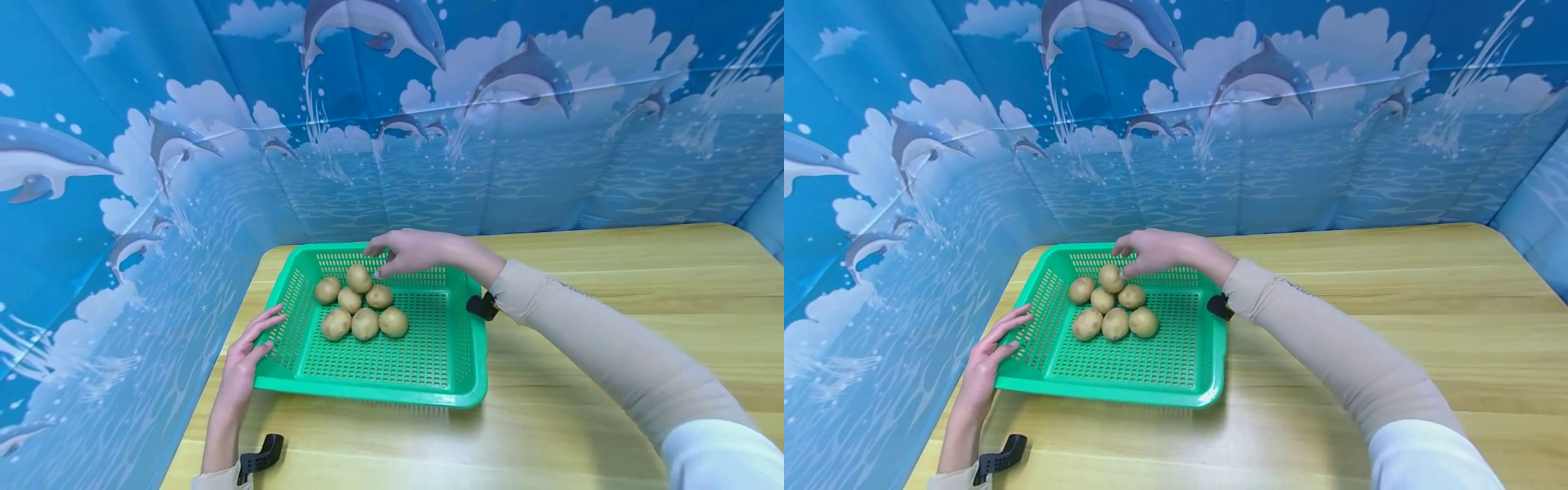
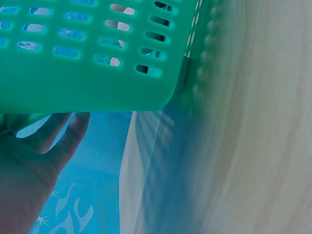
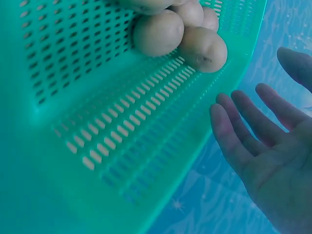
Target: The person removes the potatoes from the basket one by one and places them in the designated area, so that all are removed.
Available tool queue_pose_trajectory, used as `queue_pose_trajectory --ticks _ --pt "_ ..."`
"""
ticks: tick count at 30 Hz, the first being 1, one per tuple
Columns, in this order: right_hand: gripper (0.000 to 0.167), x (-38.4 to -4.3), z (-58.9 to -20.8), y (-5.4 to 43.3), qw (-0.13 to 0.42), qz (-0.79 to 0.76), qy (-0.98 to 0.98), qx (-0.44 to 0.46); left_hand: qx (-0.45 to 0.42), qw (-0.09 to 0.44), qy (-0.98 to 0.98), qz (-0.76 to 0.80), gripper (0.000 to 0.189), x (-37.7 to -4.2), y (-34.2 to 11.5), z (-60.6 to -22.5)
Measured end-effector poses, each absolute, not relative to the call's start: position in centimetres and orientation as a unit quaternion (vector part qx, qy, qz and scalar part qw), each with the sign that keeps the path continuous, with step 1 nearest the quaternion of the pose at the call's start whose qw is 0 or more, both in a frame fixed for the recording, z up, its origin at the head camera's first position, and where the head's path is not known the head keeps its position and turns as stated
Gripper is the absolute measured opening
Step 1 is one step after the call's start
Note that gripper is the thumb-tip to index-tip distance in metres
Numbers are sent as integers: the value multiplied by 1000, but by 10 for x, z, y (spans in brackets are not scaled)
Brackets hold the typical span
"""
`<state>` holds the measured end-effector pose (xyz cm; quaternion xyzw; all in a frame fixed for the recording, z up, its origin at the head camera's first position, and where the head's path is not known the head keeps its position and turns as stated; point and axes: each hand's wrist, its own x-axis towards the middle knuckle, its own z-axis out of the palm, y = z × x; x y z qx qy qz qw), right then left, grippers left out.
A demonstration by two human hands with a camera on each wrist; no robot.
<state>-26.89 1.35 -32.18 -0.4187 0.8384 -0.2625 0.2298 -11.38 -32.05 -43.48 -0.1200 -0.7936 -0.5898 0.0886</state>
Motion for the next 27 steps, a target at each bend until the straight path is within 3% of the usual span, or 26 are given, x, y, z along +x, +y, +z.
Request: queue_pose_trajectory --ticks 7,27 --pt "52 -275 -340 -7 233 -293 835 -402 -117 84 -796 -587 43 -114 -321 -435" --pt "52 -280 -387 -29 170 -334 840 -391 -120 88 -799 -583 43 -115 -321 -434"
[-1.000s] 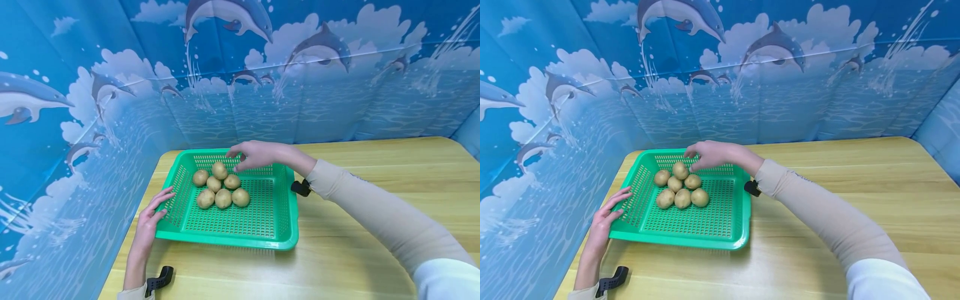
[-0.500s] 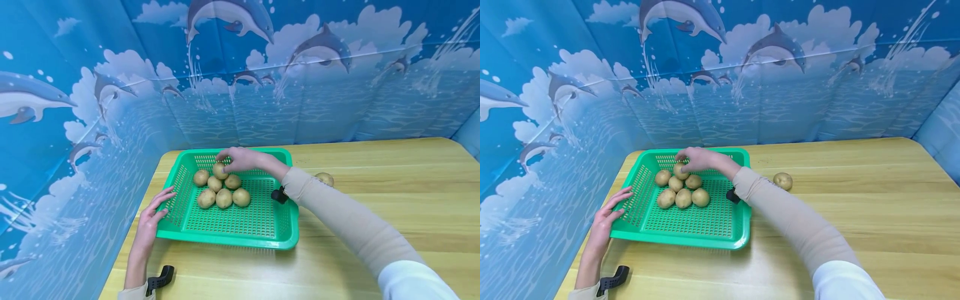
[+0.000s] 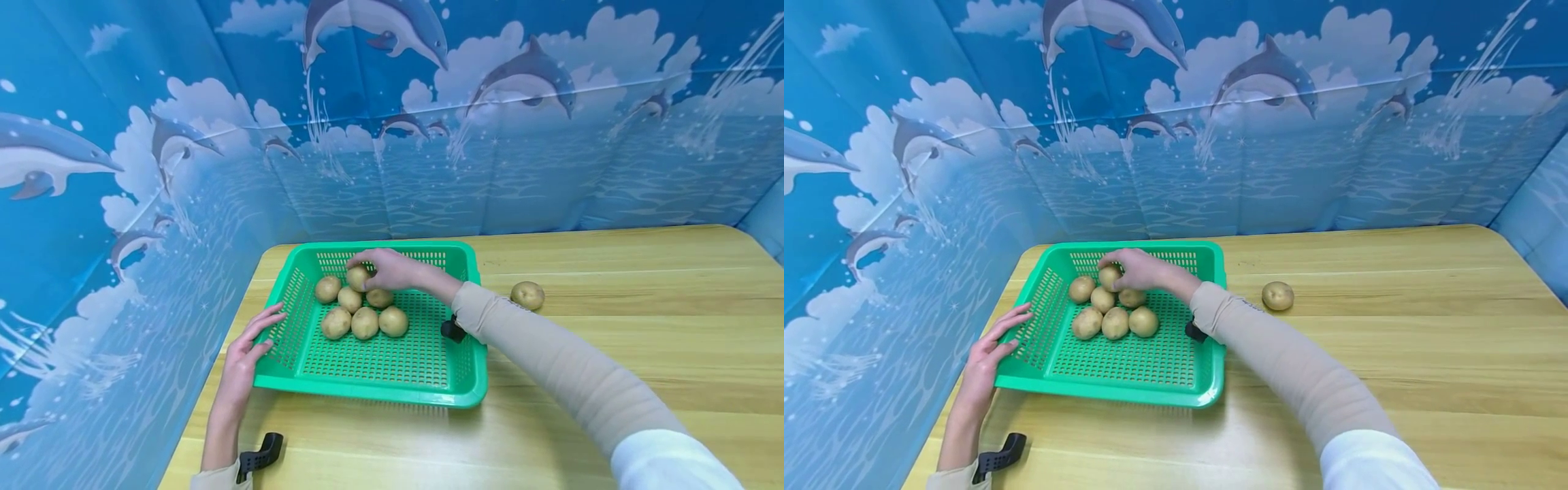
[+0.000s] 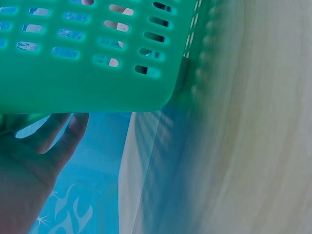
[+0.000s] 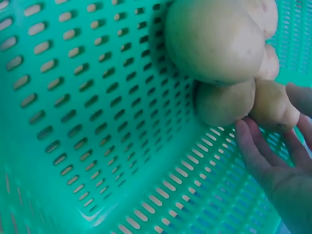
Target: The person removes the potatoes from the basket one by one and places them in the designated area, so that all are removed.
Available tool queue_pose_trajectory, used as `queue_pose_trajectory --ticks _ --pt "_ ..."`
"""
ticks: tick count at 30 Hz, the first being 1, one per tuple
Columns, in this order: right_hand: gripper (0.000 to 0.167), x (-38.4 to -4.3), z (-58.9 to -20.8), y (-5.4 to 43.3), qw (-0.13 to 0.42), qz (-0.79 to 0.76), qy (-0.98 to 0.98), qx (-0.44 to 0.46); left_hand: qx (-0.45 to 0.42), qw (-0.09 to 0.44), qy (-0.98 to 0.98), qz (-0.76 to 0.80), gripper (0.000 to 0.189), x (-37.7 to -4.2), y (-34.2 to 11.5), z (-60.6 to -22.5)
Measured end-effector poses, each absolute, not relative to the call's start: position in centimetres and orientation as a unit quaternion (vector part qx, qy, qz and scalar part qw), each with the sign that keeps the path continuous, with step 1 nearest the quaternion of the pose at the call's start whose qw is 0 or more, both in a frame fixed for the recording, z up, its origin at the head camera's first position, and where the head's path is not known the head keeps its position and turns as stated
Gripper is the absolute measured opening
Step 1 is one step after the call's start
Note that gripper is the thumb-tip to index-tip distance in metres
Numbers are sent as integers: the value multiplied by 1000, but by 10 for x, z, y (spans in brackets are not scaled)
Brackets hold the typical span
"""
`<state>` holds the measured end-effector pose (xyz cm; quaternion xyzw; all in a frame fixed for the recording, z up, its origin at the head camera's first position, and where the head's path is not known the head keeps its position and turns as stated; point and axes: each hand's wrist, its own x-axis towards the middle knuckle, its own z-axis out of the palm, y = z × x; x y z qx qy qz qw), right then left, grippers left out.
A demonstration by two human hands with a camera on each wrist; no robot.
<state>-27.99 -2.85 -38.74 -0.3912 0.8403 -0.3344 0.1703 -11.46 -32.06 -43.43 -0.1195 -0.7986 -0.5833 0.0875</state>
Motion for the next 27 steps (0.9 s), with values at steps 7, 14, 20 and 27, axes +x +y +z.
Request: queue_pose_trajectory --ticks 7,14,20,27 --pt "55 -274 -392 -35 136 -323 862 -365 -115 80 -799 -584 43 -114 -322 -436" --pt "51 -271 -393 -36 117 -332 864 -360 -115 83 -795 -590 43 -113 -321 -435" --pt "50 -272 -393 -36 127 -344 861 -354 -118 84 -793 -592 42 -113 -320 -433" --pt "50 -273 -392 -37 132 -360 853 -353 -121 86 -793 -591 42 -114 -320 -434"
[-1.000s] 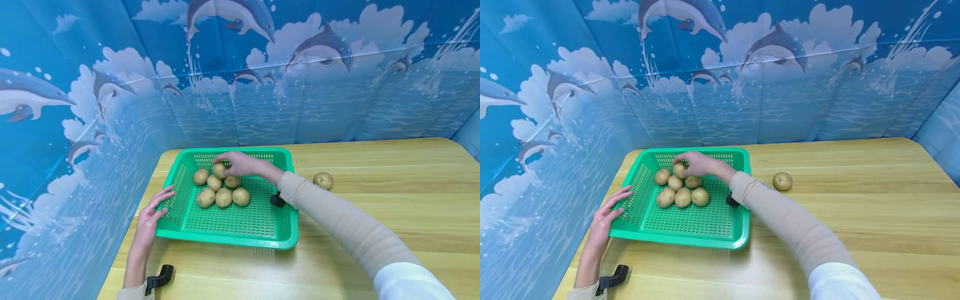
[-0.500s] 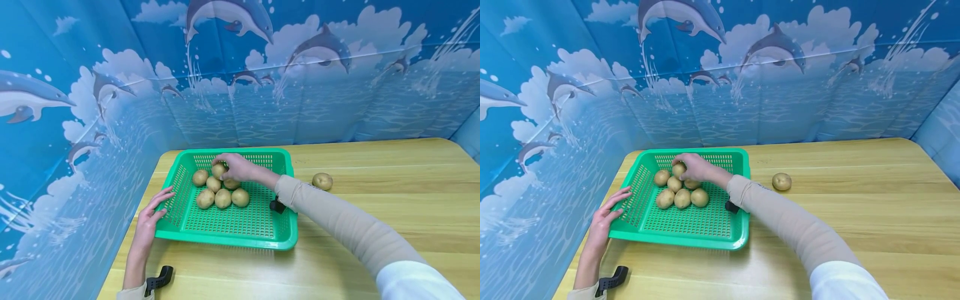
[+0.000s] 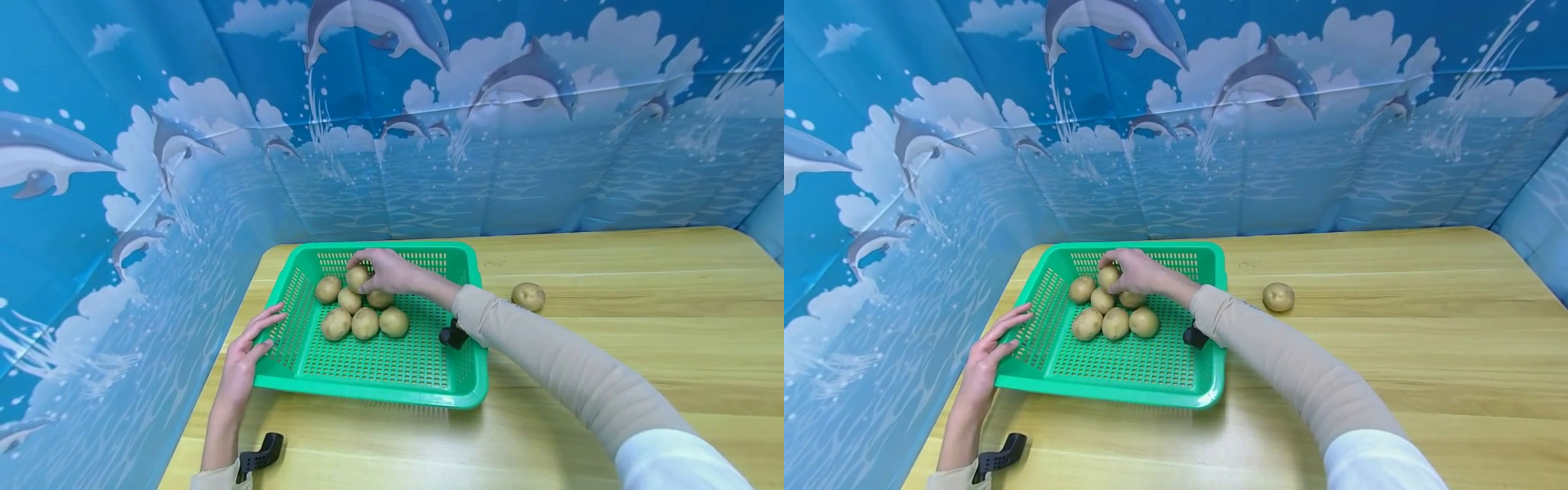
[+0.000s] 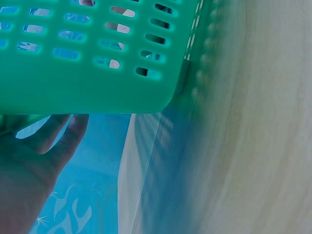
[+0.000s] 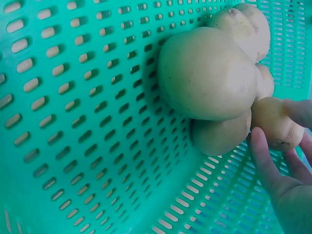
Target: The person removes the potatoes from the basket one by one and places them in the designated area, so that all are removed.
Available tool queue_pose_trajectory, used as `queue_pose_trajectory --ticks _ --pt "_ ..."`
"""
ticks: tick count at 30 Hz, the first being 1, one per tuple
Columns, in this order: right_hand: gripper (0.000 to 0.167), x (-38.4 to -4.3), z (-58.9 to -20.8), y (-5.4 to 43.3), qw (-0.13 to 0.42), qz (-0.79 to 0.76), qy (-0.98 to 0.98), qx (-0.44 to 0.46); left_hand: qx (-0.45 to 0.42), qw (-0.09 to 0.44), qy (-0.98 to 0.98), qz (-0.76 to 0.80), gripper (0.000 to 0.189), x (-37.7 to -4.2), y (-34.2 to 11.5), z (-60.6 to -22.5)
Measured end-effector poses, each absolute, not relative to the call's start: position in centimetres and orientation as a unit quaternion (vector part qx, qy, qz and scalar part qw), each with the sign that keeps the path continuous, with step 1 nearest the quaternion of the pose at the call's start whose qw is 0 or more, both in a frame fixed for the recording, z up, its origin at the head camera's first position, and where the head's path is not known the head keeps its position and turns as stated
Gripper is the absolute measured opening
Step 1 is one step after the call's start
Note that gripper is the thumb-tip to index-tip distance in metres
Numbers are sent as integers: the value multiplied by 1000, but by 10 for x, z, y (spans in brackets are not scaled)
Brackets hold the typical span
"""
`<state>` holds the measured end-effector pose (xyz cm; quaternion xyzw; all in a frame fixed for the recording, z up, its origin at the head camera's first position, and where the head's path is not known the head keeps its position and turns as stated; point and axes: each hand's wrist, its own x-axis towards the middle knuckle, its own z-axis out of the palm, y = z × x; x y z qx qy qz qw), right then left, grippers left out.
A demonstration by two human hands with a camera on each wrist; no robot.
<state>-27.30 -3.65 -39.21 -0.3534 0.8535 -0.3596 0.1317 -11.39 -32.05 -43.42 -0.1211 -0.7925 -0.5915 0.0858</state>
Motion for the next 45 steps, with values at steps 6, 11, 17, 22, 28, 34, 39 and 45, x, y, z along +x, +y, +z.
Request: queue_pose_trajectory --ticks 6,11,17,22,28,34,39,45 --pt "48 -271 -390 -36 114 -383 847 -350 -118 88 -792 -593 41 -113 -320 -434" --pt "48 -267 -385 -35 111 -406 838 -348 -118 89 -792 -592 41 -113 -320 -434" --pt "46 -260 -378 -33 110 -409 828 -367 -115 90 -792 -593 41 -114 -320 -434" --pt "46 -256 -369 -30 101 -410 819 -389 -115 90 -792 -593 42 -114 -320 -434" --pt "44 -253 -355 -26 88 -432 802 -403 -111 88 -795 -590 42 -114 -320 -434" --pt "42 -249 -338 -22 60 -450 791 -410 -112 88 -796 -589 42 -114 -320 -435" --pt "43 -243 -324 -15 47 -475 778 -407 -115 88 -794 -591 42 -115 -320 -435" --pt "44 -232 -311 -4 42 -506 762 -402 -115 90 -794 -590 43 -114 -320 -434"
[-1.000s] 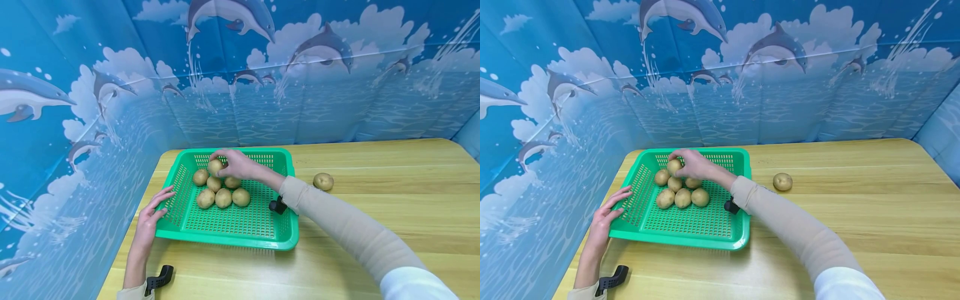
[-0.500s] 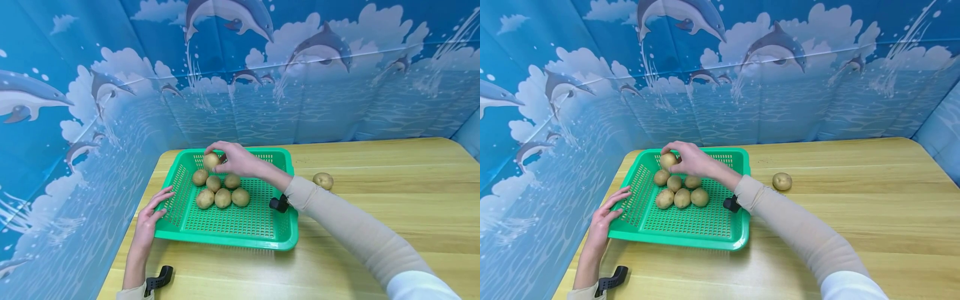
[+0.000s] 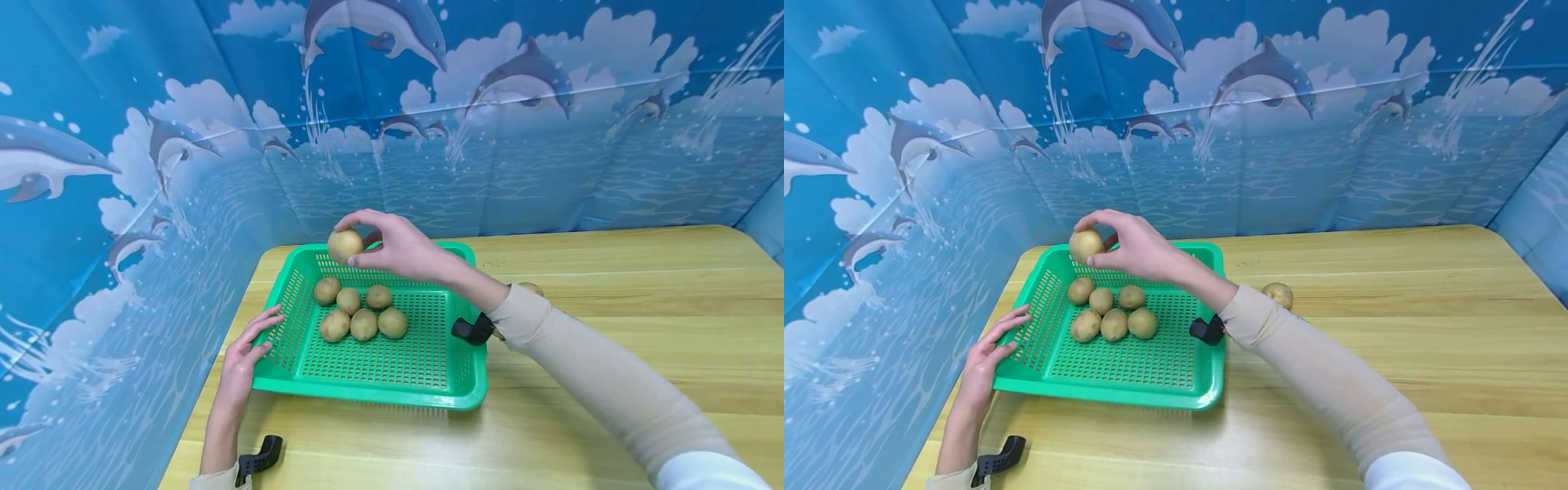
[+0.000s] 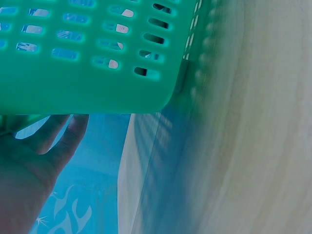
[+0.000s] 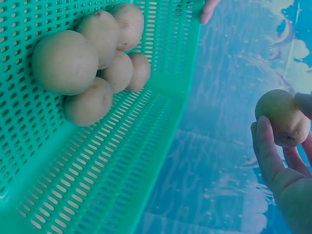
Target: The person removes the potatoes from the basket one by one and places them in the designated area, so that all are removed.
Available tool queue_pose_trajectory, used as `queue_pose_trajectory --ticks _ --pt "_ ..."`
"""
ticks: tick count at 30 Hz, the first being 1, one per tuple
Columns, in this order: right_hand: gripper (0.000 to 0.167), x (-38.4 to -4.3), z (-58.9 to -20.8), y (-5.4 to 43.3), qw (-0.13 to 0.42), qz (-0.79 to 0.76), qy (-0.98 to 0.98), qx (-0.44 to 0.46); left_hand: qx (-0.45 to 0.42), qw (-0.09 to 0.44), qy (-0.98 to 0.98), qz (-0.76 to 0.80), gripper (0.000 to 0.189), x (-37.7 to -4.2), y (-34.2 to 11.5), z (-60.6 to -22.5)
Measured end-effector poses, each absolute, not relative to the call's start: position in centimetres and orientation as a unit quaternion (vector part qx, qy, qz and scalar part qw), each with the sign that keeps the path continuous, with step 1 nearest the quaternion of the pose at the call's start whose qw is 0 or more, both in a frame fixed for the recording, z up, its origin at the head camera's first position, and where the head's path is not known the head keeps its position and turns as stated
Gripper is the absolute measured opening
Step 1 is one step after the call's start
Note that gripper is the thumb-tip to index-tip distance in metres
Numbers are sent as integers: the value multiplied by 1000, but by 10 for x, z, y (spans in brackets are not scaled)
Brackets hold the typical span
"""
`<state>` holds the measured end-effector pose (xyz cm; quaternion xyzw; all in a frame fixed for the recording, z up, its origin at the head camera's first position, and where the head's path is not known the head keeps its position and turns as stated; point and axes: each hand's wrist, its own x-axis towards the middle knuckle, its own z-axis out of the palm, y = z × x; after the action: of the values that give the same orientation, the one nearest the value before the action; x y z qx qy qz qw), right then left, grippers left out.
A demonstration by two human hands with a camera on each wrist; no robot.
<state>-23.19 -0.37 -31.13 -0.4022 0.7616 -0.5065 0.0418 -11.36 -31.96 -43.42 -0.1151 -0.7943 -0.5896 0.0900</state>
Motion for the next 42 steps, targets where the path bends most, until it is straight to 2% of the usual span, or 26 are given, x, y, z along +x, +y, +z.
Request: queue_pose_trajectory --ticks 11,26,42 --pt "46 -213 -309 25 32 -538 746 -392 -111 82 -802 -581 43 -114 -320 -435" --pt "48 -199 -324 65 -20 -562 739 -370 -110 86 -793 -594 42 -112 -319 -434" --pt "48 -190 -351 100 -26 -605 735 -306 -100 80 -803 -582 45 -113 -321 -437"
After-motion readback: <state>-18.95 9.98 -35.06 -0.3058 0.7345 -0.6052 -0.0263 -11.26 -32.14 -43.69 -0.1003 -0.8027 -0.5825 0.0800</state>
